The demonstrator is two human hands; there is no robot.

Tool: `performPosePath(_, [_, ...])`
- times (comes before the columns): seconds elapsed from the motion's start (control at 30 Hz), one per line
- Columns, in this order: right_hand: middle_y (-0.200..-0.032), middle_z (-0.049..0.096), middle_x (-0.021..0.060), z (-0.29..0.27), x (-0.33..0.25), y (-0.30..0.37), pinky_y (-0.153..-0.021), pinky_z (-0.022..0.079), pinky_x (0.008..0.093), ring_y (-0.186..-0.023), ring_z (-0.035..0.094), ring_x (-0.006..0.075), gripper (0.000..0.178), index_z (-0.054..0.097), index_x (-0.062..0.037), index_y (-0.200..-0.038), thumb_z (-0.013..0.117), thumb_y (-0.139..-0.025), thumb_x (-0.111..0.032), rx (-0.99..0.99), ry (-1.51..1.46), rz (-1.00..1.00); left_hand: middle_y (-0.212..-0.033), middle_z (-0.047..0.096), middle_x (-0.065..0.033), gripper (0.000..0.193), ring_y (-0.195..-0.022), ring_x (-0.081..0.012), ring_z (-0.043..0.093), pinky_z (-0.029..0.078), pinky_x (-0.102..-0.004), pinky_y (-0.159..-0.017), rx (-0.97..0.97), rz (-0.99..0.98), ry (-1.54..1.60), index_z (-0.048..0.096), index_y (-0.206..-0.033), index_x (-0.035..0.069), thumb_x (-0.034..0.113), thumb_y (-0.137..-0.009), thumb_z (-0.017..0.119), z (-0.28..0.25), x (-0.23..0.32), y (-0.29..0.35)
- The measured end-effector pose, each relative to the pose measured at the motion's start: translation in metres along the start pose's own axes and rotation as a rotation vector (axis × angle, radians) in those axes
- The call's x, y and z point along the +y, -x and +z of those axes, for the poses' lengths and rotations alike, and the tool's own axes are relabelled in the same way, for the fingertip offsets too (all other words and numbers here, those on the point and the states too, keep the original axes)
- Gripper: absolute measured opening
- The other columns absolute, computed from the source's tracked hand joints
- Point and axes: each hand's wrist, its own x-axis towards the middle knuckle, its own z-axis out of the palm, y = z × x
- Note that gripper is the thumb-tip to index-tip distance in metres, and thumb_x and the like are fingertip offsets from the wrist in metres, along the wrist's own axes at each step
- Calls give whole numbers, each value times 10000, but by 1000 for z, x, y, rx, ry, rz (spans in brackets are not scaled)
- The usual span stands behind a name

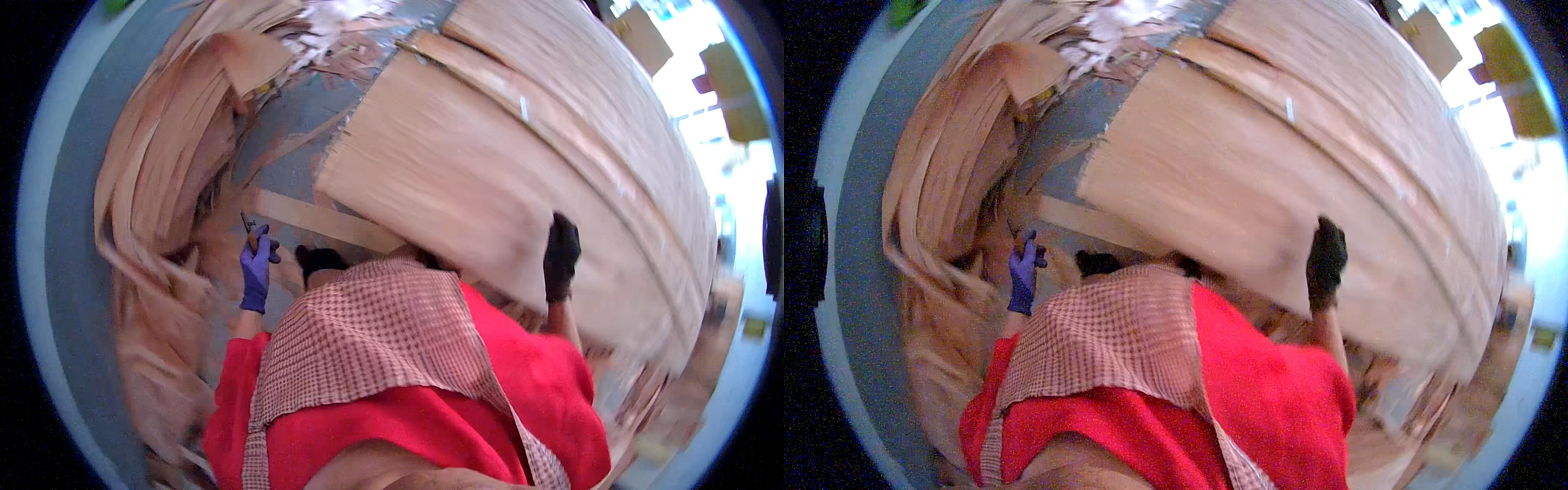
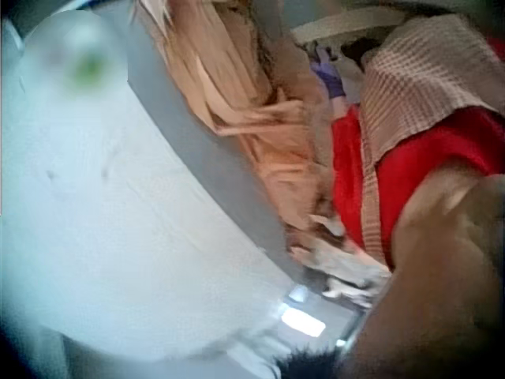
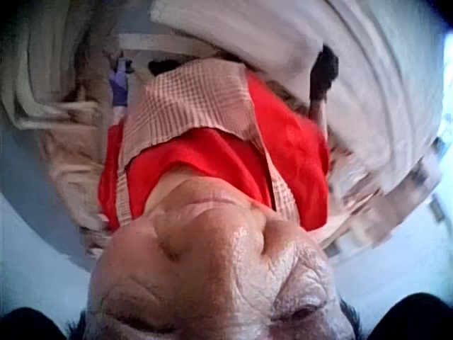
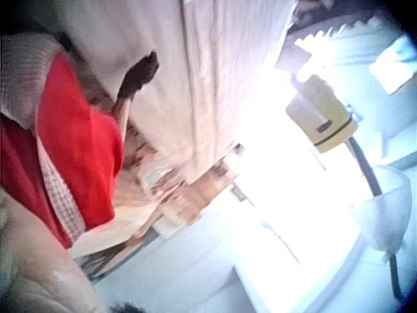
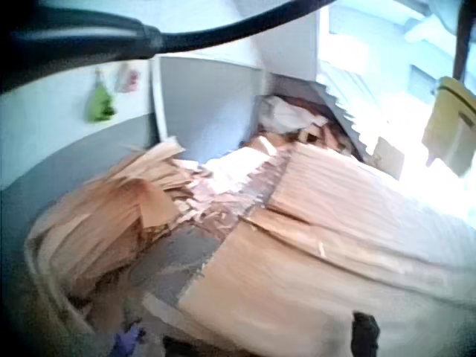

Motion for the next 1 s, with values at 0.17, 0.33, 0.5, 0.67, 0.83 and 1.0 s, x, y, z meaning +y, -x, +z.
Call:
performPosePath(0.17, [-992, 568, 132, 62, -114, -35, -771, 438, 357, -908, 535, 284, 293, 564, -32, -993, 548, -702, -53, -126, -180, 297, -823, 567, -38, 269, -633, -101, 521, 422, -216, -530, -127, 90, 16, 535, -1086, 37, 182, -863, 496, -56, 42, -120])
performPosePath(0.33, [-755, 603, 142, 95, -190, -109, -606, 479, 370, -640, 605, 268, 273, 534, -55, -877, 542, -779, -309, -186, -424, 866, -783, 560, -42, 309, -646, -112, 523, 427, -235, -499, -108, -118, -150, 520, -1087, 3, 205, -854, 509, -113, 72, -176])
performPosePath(0.5, [-784, 589, 198, 122, -196, -109, -687, 429, 467, -799, 554, 378, 293, 494, -79, -875, 499, -779, -356, -183, -64, 795, -869, 565, -78, 329, -697, -168, 563, 472, -259, -532, -186, -161, -148, 507, -1087, -7, 212, -843, 514, -130, 56, -235])
performPosePath(0.67, [-750, 581, 184, 112, -203, -98, -631, 429, 476, -724, 557, 382, 288, 467, -84, -881, 502, -782, -352, -187, 21, 736, -947, 559, -93, 328, -760, -193, 572, 492, -283, -583, -441, -132, -111, 483, -1109, -5, 192, -848, 500, -74, 76, -301])
performPosePath(0.83, [-753, 587, 172, 108, -225, -107, -610, 441, 452, -710, 567, 354, 312, 467, -86, -900, 513, -768, -364, -188, 56, 770, -1038, 526, -97, 342, -794, -174, 560, 489, -289, -608, -766, 81, -224, 459, -1133, -17, 198, -867, 475, 15, 163, -352])
performPosePath(1.0, [-675, 570, 138, 110, -237, -95, -556, 440, 428, -647, 575, 321, 243, 486, -109, -839, 536, -770, -336, 35, 86, 778, -906, 568, -81, 304, -728, -142, 556, 460, -259, -625, -1105, 177, -498, 476, -1131, -12, 161, -882, 448, 118, 256, -369])
